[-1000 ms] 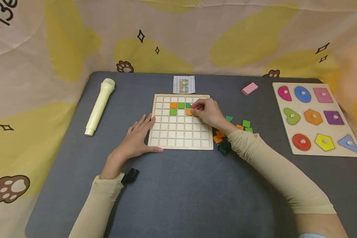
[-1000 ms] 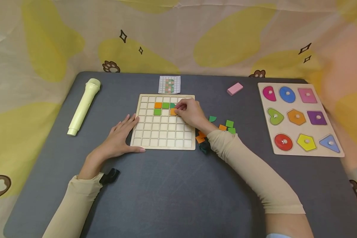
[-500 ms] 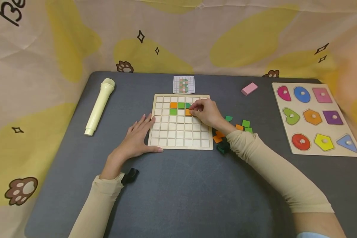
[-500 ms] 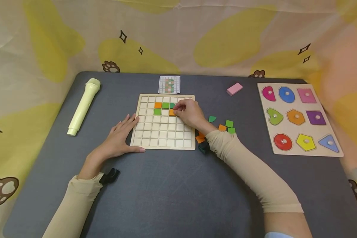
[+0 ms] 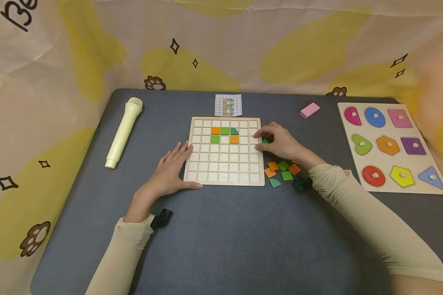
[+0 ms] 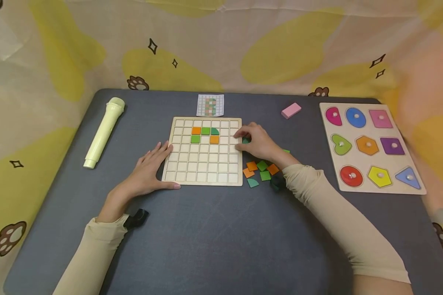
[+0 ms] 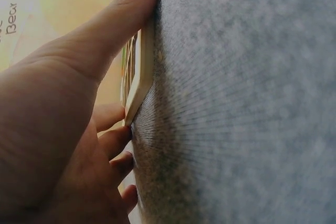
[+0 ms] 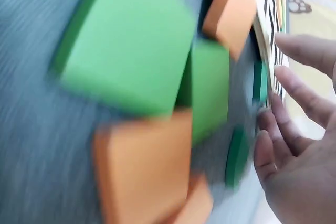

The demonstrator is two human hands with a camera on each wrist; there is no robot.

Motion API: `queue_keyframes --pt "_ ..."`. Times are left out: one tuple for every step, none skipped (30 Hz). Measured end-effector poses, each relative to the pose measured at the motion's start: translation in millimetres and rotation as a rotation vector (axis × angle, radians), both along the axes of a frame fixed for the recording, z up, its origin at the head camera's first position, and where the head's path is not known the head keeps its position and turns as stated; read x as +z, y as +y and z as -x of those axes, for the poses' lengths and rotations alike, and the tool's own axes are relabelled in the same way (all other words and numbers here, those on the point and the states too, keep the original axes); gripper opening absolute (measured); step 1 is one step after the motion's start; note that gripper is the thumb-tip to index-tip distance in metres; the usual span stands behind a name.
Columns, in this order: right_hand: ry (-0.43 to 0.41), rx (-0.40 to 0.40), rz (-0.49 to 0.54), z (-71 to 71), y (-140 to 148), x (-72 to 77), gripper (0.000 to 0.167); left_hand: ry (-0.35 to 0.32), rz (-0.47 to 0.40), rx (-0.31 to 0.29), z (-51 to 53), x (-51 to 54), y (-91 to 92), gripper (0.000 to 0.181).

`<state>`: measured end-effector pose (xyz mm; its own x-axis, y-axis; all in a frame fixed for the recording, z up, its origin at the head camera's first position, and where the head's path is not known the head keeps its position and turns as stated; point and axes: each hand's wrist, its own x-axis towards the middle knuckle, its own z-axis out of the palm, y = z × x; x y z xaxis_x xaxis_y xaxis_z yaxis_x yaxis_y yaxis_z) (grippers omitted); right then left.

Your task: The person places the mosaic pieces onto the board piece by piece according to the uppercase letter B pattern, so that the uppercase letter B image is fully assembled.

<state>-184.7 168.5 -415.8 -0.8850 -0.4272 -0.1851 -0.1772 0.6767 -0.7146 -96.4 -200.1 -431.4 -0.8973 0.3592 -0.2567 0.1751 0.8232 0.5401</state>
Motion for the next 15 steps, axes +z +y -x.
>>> queue_keyframes --pt "-0.011 0.003 -0.009 -0.5 4 0.8 0.037 0.0 0.0 0.001 -0.2 0.2 0.0 0.126" --pt "-0.02 0.008 -0.016 -1.4 9 1.6 0.038 -0.001 0.0 0.001 -0.2 0.4 -0.1 0.126" --pt "-0.029 0.008 -0.023 -2.2 13 1.8 0.038 -0.002 -0.001 0.002 -0.4 0.6 0.0 0.126" --pt "-0.033 0.011 -0.031 -2.8 17 2.6 0.038 -0.002 -0.001 0.002 -0.6 0.8 -0.1 0.126" --pt "-0.041 0.015 -0.036 -3.9 21 3.5 0.038 -0.003 -0.001 0.003 -0.7 0.8 -0.3 0.126" --pt "-0.048 0.016 -0.041 -5.1 24 4.7 0.038 -0.004 -0.002 0.004 -0.7 1.0 -0.4 0.126" --pt "-0.054 0.019 -0.044 -6.1 28 5.6 0.038 -0.005 -0.003 0.004 -0.6 1.1 -0.5 0.126" --pt "-0.059 0.025 -0.049 -7.3 31 6.6 0.038 -0.005 -0.003 0.005 -0.6 1.2 -0.5 0.126" --pt "-0.066 0.03 -0.054 -8.4 34 7.8 0.039 -0.006 -0.001 0.005 -0.8 1.4 -0.5 0.126" --pt "-0.073 0.04 -0.057 -9.4 37 8.9 0.041 -0.005 0.0 0.006 -1.0 1.6 -0.7 0.126" --pt "-0.079 0.052 -0.06 -10.5 40 9.5 0.044 -0.006 0.001 0.005 -0.7 1.5 -0.6 0.126" --pt "-0.087 0.059 -0.065 -11.8 43 10.4 0.047 -0.005 0.001 0.004 -0.5 1.3 -0.4 0.126" --pt "-0.095 0.068 -0.068 -13.2 46 11.3 0.05 -0.005 0.0 0.003 -0.4 1.1 -0.5 0.126" --pt "-0.102 0.075 -0.074 -14.7 48 12.0 0.053 -0.005 0.0 0.002 -0.5 1.0 -0.5 0.126" --pt "-0.109 0.078 -0.078 -16.3 51 12.7 0.056 -0.004 0.0 0.001 -0.5 0.9 -0.5 0.126"
